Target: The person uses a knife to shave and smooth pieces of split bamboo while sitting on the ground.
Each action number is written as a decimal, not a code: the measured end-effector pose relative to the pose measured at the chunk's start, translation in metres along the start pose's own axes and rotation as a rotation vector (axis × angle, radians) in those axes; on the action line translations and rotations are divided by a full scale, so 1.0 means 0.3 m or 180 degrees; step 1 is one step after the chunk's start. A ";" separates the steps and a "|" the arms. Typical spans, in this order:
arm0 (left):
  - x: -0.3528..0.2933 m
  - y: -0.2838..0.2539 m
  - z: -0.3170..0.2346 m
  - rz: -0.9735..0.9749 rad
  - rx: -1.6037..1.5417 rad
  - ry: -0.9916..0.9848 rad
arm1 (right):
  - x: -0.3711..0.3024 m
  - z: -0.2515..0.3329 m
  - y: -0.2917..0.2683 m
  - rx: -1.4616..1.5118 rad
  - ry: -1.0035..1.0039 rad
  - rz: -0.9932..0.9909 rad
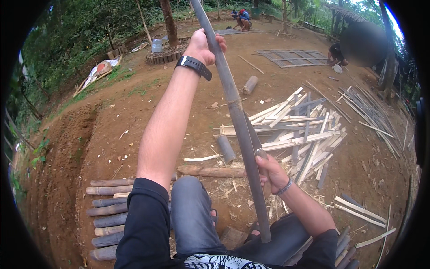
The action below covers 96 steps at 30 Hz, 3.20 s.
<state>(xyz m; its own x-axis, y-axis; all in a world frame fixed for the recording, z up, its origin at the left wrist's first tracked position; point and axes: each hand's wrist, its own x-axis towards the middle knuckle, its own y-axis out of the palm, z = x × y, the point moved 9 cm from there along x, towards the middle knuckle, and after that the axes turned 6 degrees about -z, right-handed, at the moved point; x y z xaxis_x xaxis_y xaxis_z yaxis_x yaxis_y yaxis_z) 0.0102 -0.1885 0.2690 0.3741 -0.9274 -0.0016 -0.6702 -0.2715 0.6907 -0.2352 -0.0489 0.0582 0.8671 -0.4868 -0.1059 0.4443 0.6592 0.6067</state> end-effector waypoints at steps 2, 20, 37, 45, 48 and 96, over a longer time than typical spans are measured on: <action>-0.014 0.015 0.001 -0.0058 0.0108 0.0079 | -0.006 -0.009 -0.007 0.0017 0.0038 0.0032; -0.068 0.085 0.018 -0.0089 0.0357 0.0104 | -0.028 -0.018 -0.038 -0.0477 -0.0107 -0.0424; -0.103 0.160 0.006 0.0492 0.0304 0.0122 | -0.090 -0.010 0.031 -0.0592 -0.0198 -0.0072; -0.128 0.185 0.039 0.0757 0.0224 -0.0010 | -0.079 -0.020 0.023 -0.0620 -0.0247 -0.0055; -0.143 0.193 0.046 0.0759 0.0267 0.0039 | -0.067 -0.018 0.006 -0.0598 -0.0300 -0.0116; -0.374 0.255 0.298 0.0347 0.0874 0.0595 | -0.062 0.154 -0.149 -0.0720 -0.1389 -0.1486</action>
<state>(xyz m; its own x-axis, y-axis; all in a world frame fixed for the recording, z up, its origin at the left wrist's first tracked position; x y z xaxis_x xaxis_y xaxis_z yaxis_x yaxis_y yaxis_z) -0.1405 -0.1283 0.2573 0.3849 -0.8984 0.2116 -0.8505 -0.2562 0.4593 -0.2817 -0.0958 0.0695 0.4236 -0.9050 0.0398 0.8274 0.4044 0.3897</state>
